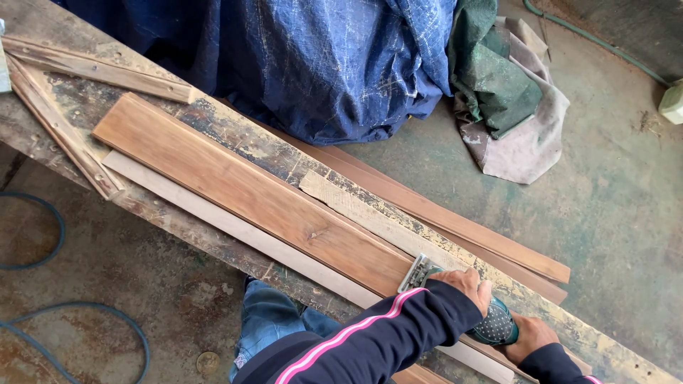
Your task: The person is sanding long wooden planks using an electric orbital sander and a sanding block.
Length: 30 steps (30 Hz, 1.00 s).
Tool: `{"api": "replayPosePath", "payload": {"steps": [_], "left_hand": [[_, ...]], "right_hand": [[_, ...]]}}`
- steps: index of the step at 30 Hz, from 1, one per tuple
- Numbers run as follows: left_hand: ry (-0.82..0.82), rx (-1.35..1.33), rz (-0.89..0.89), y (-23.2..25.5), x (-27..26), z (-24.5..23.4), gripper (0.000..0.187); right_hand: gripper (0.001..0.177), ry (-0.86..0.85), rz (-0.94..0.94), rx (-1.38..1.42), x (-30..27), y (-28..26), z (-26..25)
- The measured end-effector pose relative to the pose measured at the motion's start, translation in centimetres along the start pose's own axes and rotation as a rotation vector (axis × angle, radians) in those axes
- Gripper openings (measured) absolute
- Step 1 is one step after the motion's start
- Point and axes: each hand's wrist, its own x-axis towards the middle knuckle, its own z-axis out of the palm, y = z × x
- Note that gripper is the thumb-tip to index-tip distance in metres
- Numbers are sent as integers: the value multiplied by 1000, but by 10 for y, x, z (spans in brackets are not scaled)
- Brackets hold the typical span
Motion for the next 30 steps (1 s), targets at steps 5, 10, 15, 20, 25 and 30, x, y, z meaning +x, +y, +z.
{"api": "replayPosePath", "payload": {"steps": [5, 10, 15, 20, 25, 30], "left_hand": [[-9, 10, 22, -6, 0, -15, 42], [54, -11, 53, -12, 1, -26, 37], [80, -22, 67, -18, -1, -34, 36], [121, -29, 82, -24, 0, -42, 37], [170, -6, 85, -35, 1, -44, 35], [176, 9, 76, -40, -2, -59, 34]], "right_hand": [[49, 11, -5, -4, 2, -17, -5], [51, -13, 10, -26, 3, -41, -17], [54, -9, -5, -44, 6, -52, -19], [51, 6, -32, -23, 7, -60, -20], [51, 13, -33, -31, 7, -81, -27], [51, 4, -35, -50, 11, -92, -24]]}}
